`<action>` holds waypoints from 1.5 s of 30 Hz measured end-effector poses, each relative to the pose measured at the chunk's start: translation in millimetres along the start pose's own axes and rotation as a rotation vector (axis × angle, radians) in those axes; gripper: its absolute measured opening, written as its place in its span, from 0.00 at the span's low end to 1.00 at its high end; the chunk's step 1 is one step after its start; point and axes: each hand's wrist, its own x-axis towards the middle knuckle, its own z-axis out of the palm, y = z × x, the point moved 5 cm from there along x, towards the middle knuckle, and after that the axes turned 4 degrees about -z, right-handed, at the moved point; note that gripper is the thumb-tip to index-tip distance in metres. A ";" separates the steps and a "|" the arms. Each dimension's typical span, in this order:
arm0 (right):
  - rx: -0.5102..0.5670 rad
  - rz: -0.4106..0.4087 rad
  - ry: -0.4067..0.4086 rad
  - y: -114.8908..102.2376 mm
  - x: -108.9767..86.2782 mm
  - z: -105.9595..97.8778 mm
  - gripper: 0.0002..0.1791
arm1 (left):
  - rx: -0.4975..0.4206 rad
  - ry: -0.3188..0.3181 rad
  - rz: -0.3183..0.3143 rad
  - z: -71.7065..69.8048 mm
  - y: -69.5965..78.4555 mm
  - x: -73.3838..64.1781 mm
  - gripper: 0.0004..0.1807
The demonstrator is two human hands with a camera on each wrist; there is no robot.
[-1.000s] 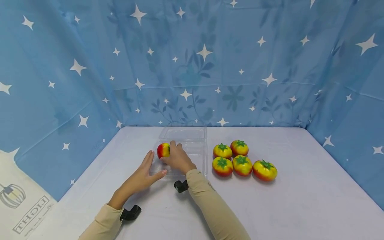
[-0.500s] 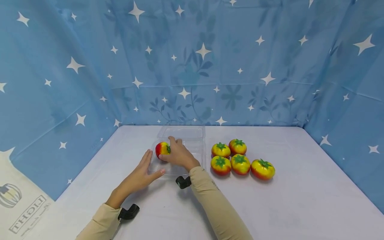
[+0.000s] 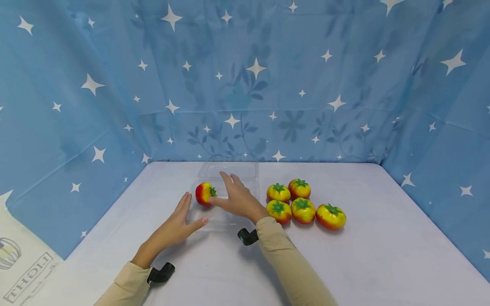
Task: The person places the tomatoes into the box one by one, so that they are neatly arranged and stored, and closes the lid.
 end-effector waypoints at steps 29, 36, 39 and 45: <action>-0.098 0.044 0.101 64.6 -96.8 -80.3 0.53 | -0.004 -0.010 -0.008 0.1 -4.0 0.3 0.65; -0.071 0.069 0.076 81.2 -114.0 -100.3 0.56 | -0.001 -0.010 -0.003 1.0 -2.3 -1.1 0.65; -0.055 0.082 0.064 87.0 -117.7 -110.4 0.57 | -0.001 -0.008 -0.002 0.2 -2.0 -1.6 0.64; -0.072 0.145 0.029 101.4 -125.0 -125.7 0.59 | 0.011 -0.012 0.001 -1.1 -1.1 -2.4 0.64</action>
